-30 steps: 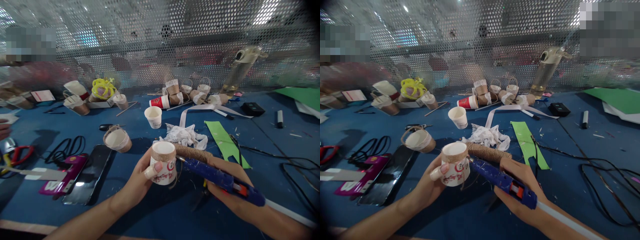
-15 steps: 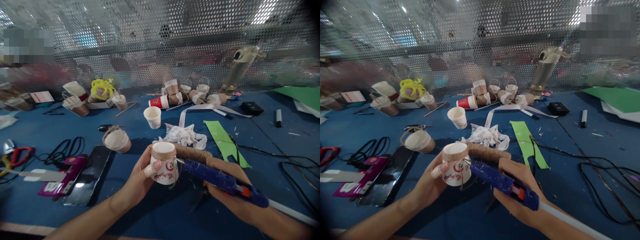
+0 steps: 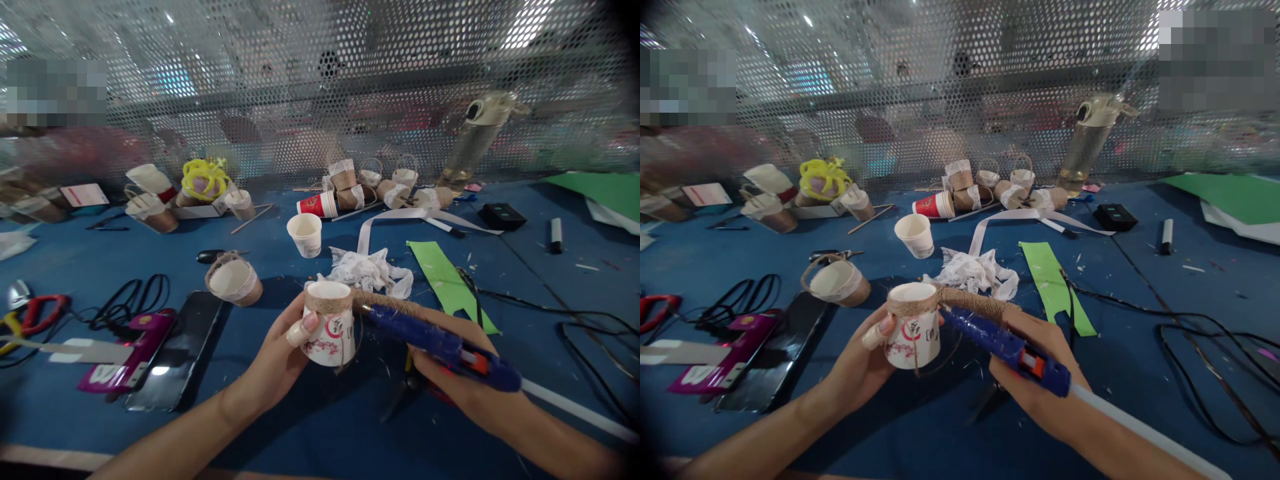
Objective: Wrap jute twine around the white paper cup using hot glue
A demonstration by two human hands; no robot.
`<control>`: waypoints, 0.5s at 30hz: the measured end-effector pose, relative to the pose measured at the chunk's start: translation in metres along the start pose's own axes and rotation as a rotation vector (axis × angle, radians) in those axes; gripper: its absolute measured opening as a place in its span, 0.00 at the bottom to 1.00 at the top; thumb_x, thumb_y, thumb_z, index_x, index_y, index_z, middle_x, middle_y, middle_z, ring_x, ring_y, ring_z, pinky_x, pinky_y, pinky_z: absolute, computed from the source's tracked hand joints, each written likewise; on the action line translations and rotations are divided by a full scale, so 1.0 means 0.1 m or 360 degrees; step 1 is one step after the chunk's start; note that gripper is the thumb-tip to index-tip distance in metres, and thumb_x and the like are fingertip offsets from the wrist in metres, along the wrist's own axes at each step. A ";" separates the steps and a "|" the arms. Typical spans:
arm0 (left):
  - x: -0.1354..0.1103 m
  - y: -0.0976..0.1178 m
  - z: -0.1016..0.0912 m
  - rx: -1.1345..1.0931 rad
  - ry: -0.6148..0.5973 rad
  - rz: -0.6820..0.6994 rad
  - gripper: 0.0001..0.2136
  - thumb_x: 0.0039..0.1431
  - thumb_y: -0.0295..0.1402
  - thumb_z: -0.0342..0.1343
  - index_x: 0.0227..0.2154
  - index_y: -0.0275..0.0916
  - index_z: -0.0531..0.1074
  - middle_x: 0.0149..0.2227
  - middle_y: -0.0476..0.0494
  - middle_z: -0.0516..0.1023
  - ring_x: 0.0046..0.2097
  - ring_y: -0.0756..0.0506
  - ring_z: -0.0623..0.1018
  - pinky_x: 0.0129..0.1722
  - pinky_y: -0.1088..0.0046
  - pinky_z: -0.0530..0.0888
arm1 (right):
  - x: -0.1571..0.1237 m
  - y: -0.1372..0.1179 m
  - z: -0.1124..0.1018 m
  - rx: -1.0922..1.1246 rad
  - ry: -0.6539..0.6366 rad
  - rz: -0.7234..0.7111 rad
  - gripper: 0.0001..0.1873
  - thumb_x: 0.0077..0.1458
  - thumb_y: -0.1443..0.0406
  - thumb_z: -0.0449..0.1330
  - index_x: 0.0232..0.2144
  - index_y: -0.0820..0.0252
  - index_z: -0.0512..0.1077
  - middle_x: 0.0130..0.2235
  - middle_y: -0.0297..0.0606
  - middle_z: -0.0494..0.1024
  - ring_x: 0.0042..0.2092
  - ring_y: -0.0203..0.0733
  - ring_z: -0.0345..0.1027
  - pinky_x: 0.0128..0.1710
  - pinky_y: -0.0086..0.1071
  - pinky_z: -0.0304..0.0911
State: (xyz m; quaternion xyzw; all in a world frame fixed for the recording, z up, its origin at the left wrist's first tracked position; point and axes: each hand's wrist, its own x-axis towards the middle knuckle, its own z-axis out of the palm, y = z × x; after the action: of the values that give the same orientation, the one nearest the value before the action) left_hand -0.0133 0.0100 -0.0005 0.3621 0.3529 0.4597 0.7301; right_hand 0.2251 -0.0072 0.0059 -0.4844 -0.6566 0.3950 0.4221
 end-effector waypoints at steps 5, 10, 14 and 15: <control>0.00 0.00 0.03 0.0051 0.0100 -0.0062 0.20 0.54 0.40 0.64 0.50 0.45 0.73 0.52 0.40 0.78 0.52 0.37 0.75 0.47 0.66 0.72 | 0.00 -0.01 0.03 0.0196 0.0084 0.0107 0.03 0.54 0.66 0.62 0.32 0.52 0.71 0.23 0.28 0.73 0.23 0.37 0.68 0.23 0.29 0.66; 0.01 -0.06 0.07 0.0158 0.0117 -0.0052 0.22 0.53 0.40 0.65 0.51 0.43 0.71 0.53 0.39 0.76 0.55 0.36 0.73 0.49 0.64 0.70 | 0.00 -0.04 0.13 0.0472 -0.0062 0.0242 0.13 0.50 0.64 0.69 0.38 0.51 0.72 0.35 0.31 0.79 0.36 0.39 0.76 0.37 0.30 0.73; 0.02 -0.13 0.06 0.0290 0.0076 0.0039 0.21 0.56 0.36 0.64 0.52 0.45 0.70 0.53 0.42 0.76 0.55 0.38 0.72 0.51 0.66 0.69 | 0.00 -0.04 0.23 0.0572 -0.0083 0.0169 0.19 0.46 0.66 0.72 0.41 0.49 0.72 0.41 0.29 0.77 0.42 0.39 0.77 0.45 0.31 0.73; 0.02 -0.14 0.05 0.0315 0.0073 0.0070 0.21 0.55 0.35 0.64 0.52 0.45 0.70 0.53 0.42 0.76 0.55 0.38 0.72 0.51 0.66 0.68 | 0.00 -0.03 0.25 0.0533 -0.0037 0.0135 0.20 0.46 0.67 0.72 0.40 0.48 0.72 0.41 0.29 0.77 0.42 0.38 0.76 0.45 0.31 0.73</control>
State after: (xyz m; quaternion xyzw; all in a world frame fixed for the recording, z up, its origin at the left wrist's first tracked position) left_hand -0.0025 0.0062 -0.0106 0.4296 0.4051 0.4466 0.6722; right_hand 0.2009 -0.0110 -0.0002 -0.4300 -0.5655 0.5219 0.4722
